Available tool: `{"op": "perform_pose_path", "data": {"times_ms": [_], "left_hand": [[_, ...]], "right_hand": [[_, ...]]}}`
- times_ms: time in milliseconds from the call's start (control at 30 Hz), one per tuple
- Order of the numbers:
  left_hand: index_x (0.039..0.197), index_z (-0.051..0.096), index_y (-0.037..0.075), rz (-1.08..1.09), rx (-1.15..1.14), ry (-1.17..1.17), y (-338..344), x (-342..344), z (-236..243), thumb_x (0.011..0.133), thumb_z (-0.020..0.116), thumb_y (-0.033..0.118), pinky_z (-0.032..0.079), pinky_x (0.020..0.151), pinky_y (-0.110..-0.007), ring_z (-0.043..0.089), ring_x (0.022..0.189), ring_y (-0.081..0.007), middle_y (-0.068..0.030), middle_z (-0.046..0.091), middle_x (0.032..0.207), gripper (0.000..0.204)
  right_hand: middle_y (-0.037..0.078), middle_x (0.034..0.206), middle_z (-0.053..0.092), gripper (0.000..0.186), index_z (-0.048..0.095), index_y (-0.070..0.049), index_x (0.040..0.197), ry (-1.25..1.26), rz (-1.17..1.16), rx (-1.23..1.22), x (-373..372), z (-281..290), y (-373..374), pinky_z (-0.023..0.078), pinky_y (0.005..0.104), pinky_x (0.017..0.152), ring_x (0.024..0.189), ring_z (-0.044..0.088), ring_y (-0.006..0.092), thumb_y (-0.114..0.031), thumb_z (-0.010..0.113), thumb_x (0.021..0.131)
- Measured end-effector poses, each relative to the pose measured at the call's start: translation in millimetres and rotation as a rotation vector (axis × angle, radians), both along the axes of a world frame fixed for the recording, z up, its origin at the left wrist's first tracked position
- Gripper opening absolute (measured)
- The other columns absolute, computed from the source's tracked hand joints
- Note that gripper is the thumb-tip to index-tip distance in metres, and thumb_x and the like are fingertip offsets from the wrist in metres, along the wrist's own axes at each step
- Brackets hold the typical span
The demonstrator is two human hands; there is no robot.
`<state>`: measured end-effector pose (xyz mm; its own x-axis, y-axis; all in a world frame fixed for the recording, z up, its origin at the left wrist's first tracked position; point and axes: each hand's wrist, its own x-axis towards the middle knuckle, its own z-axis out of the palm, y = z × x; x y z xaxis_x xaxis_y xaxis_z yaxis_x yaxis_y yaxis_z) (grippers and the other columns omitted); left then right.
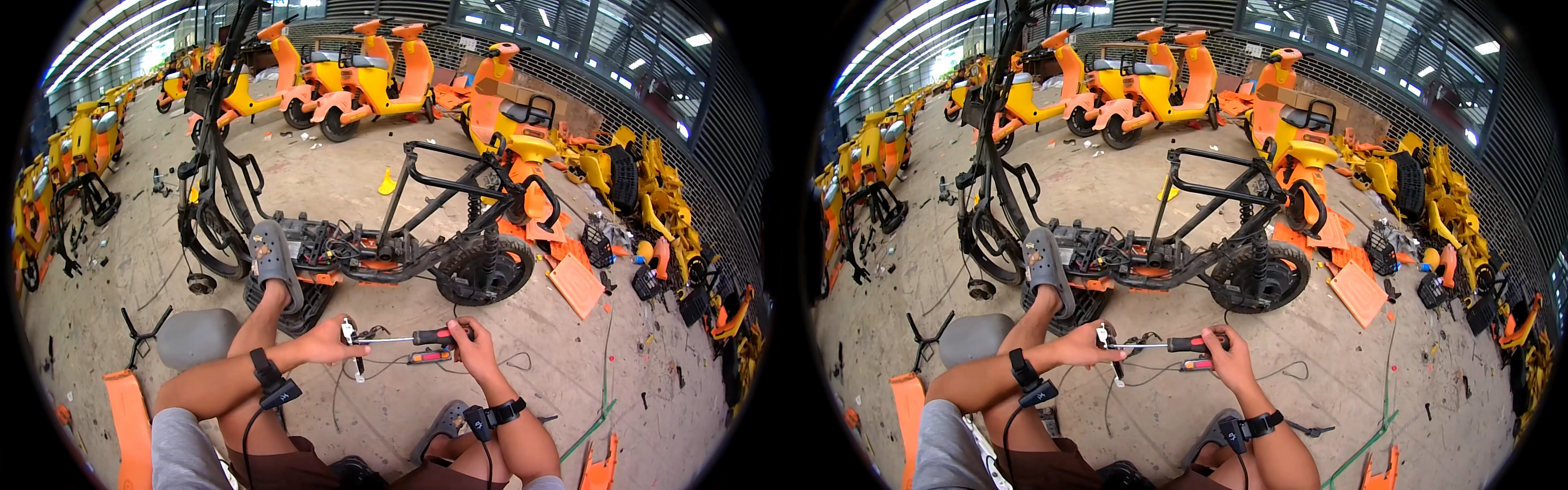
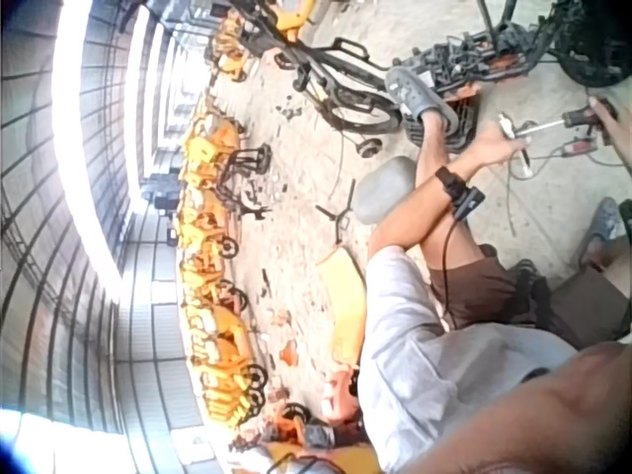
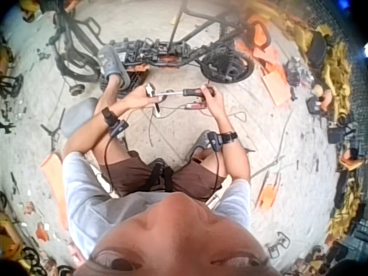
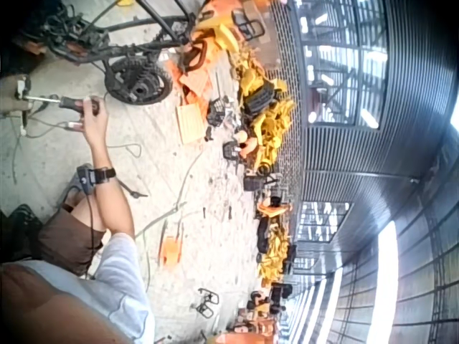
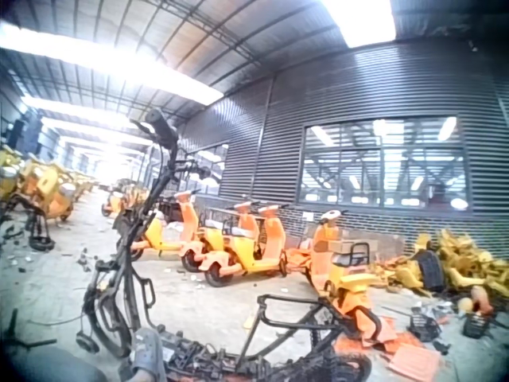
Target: The person uses a screwdriver to pry open a black plastic scooter part, then repeatedly inserts and removes a metal bracket from the scooter frame while holding the part.
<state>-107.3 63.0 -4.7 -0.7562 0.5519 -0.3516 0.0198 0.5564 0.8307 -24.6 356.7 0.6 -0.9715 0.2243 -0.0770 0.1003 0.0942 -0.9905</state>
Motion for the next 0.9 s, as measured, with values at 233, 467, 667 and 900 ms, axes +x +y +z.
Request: {"op": "perform_pose_path", "data": {"times_ms": [233, 467, 667, 900], "left_hand": [[0.097, 0.050, 0.006, 0.001, 0.125, 0.070, 4.6, 1.1, -10.8, 0.078, 0.079, 0.039, 0.041, 0.039, -0.028, 0.052, 0.044, -0.0113, -0.0023, 0.053, 0.063, 0.048], [0.103, 0.047, 0.002, 0.028, 0.043, -0.003, -0.3, 4.1, -0.2, 0.080, 0.078, 0.036, 0.043, 0.040, -0.027, 0.053, 0.049, -0.0110, -0.0042, 0.054, 0.069, 0.051], [0.106, 0.047, 0.002, 0.011, 0.057, -0.009, 5.5, 2.4, -0.3, 0.080, 0.077, 0.036, 0.043, 0.040, -0.027, 0.053, 0.049, -0.0113, -0.0042, 0.054, 0.069, 0.053], [0.102, 0.045, 0.000, 0.022, 0.040, -0.013, 3.6, -0.9, 1.2, 0.080, 0.076, 0.036, 0.045, 0.040, -0.029, 0.054, 0.047, -0.0133, -0.0055, 0.055, 0.067, 0.053]], "right_hand": [[0.004, 0.084, 0.060, 0.037, 0.053, -0.002, 0.121, 0.120, -0.002, 0.068, 4.0, -2.0, -0.2, 0.042, 0.0206, 0.048, 0.058, 0.053, 0.0055, -0.013, 0.066, 0.088], [0.008, 0.102, 0.059, 0.039, 0.051, 0.000, 0.124, 0.274, 0.068, -0.038, 9.1, 2.1, -12.6, 0.044, 0.0191, 0.050, 0.063, 0.055, 0.0066, -0.004, 0.060, 0.086], [0.010, 0.109, 0.058, 0.039, 0.048, -0.001, 0.129, 0.154, 0.022, -0.099, 3.4, -0.9, -2.0, 0.046, 0.0207, 0.053, 0.070, 0.055, 0.0085, -0.009, 0.054, 0.091], [0.009, 0.109, 0.057, 0.042, 0.043, -0.005, 0.136, 0.392, -0.041, 0.042, 5.8, 0.0, -16.9, 0.047, 0.0210, 0.058, 0.078, 0.056, 0.0086, -0.016, 0.053, 0.097]]}}
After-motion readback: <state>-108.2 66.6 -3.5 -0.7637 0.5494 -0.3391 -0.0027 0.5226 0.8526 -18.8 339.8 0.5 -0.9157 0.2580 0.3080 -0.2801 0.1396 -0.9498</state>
